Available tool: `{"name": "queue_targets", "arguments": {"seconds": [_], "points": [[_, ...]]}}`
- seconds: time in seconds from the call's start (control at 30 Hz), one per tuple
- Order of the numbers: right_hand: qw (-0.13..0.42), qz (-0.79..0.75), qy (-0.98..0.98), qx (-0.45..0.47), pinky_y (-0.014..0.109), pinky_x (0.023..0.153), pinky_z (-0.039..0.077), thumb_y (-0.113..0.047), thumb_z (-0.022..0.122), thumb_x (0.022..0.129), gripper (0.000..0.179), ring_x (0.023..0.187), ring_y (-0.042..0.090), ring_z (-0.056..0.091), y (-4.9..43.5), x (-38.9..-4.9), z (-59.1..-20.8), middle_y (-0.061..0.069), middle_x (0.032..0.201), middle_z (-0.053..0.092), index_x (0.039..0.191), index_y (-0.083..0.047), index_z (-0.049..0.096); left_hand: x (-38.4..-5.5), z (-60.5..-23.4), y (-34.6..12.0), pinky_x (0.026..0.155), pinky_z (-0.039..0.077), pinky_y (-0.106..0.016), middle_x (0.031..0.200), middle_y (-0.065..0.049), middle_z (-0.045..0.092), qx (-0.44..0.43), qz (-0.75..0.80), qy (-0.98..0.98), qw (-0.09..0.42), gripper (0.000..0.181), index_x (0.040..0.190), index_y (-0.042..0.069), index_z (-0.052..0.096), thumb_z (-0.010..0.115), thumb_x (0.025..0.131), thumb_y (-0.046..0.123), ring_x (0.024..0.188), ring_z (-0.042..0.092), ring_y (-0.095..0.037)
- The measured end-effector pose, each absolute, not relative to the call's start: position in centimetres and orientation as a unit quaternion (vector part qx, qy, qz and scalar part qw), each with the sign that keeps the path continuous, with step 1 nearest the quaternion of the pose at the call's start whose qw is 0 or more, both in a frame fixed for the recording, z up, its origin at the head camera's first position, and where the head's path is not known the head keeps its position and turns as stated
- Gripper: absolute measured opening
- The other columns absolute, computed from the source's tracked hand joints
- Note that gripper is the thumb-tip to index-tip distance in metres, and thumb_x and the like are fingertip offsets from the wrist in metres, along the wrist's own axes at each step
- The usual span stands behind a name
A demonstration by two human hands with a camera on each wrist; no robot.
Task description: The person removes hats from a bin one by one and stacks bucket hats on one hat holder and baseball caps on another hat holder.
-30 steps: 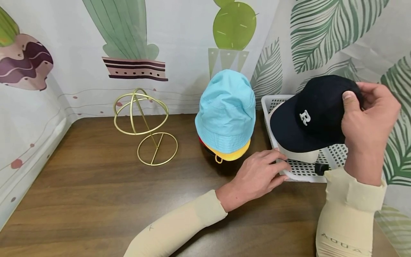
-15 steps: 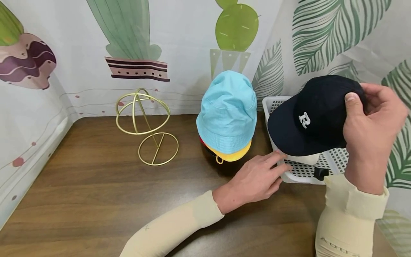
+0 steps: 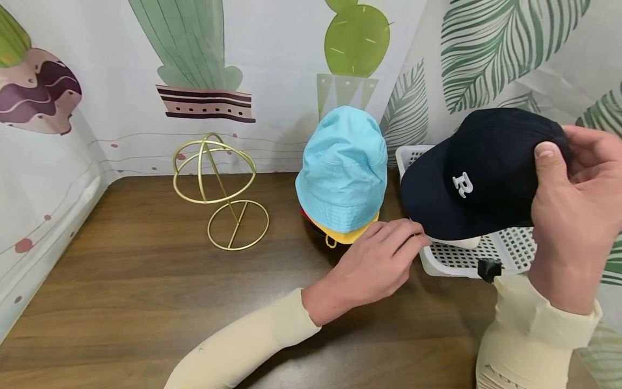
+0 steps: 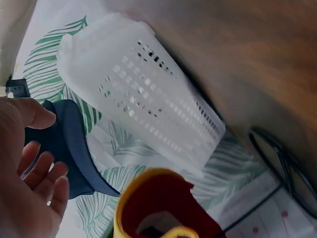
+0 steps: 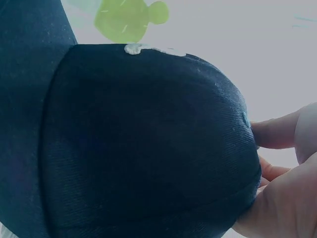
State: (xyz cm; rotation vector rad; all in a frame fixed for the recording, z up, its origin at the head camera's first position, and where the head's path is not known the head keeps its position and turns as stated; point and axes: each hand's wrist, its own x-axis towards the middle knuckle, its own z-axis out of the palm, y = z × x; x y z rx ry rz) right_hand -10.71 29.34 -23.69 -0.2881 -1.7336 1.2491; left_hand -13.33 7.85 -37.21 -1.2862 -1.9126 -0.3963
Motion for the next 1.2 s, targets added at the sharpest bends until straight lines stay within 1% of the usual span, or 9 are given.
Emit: {"name": "queue_targets", "arguments": {"seconds": [0.13,0.27,0.37,0.5,0.67,0.8,1.0,1.2], "points": [[0.478,0.594,-0.641,-0.086,0.027,0.094,0.051,0.005,0.066,0.098,0.027,0.105,0.019,0.066,28.7,-10.0,-23.3,0.008,0.116,0.072,0.122,-0.005,0.074,-13.9,-36.8,7.0,0.099,0.051,-0.031,0.133,-0.003,0.068,-0.494,-0.144,-0.729,0.452,0.038,0.131,0.01,0.071,0.054,0.097,0.005,0.134,0.06,-0.018],[0.48,0.674,-0.559,-0.053,0.027,0.09,0.051,0.01,0.071,0.092,0.026,0.102,0.023,0.068,28.3,-9.2,-23.2,0.015,0.112,0.072,0.116,0.0,0.074,-14.6,-36.2,6.5,0.102,0.051,-0.033,0.137,-0.003,0.068,-0.475,-0.133,-0.709,0.504,0.036,0.131,0.012,0.072,0.06,0.098,0.007,0.142,0.056,-0.019],[0.487,0.698,-0.524,-0.025,0.027,0.089,0.053,0.011,0.076,0.088,0.029,0.099,0.025,0.069,28.1,-8.6,-23.4,0.018,0.109,0.072,0.116,0.005,0.073,-14.9,-35.9,6.1,0.1,0.051,-0.033,0.136,-0.002,0.069,-0.465,-0.121,-0.697,0.533,0.035,0.13,0.014,0.072,0.063,0.097,0.008,0.143,0.055,-0.02],[0.502,0.707,-0.498,0.016,0.029,0.086,0.055,0.011,0.083,0.082,0.037,0.092,0.026,0.067,28.1,-8.1,-23.9,0.022,0.103,0.07,0.118,0.011,0.072,-14.9,-35.6,5.6,0.098,0.05,-0.034,0.136,-0.001,0.069,-0.46,-0.112,-0.682,0.557,0.035,0.129,0.015,0.073,0.066,0.095,0.01,0.142,0.056,-0.019],[0.517,0.698,-0.493,0.043,0.031,0.084,0.057,0.012,0.083,0.081,0.04,0.09,0.026,0.065,28.1,-7.8,-24.3,0.025,0.102,0.067,0.118,0.016,0.07,-14.6,-35.3,5.2,0.096,0.049,-0.035,0.133,0.0,0.07,-0.462,-0.113,-0.658,0.584,0.032,0.126,0.015,0.074,0.073,0.094,0.014,0.139,0.059,-0.02],[0.499,0.736,-0.454,0.057,0.032,0.082,0.06,0.017,0.081,0.08,0.042,0.09,0.03,0.066,28.0,-7.7,-24.3,0.026,0.1,0.065,0.119,0.021,0.064,-14.7,-35.1,5.0,0.094,0.049,-0.035,0.129,0.0,0.072,-0.47,-0.107,-0.633,0.606,0.029,0.123,0.017,0.076,0.076,0.094,0.012,0.135,0.062,-0.019],[0.445,0.771,-0.441,0.111,0.037,0.081,0.063,0.026,0.068,0.085,0.04,0.093,0.037,0.071,27.2,-7.4,-24.3,0.032,0.102,0.067,0.123,0.028,0.055,-15.2,-34.6,4.6,0.088,0.048,-0.032,0.123,0.001,0.075,-0.493,-0.102,-0.582,0.639,0.026,0.117,0.019,0.077,0.077,0.092,0.011,0.126,0.068,-0.017],[0.393,0.8,-0.431,0.139,0.038,0.073,0.064,0.032,0.06,0.086,0.038,0.089,0.038,0.072,26.4,-7.1,-24.1,0.034,0.1,0.068,0.123,0.031,0.052,-15.5,-34.1,3.8,0.084,0.045,-0.033,0.118,0.002,0.076,-0.519,-0.106,-0.541,0.653,0.019,0.108,0.02,0.078,0.078,0.09,0.013,0.119,0.071,-0.018]]}}
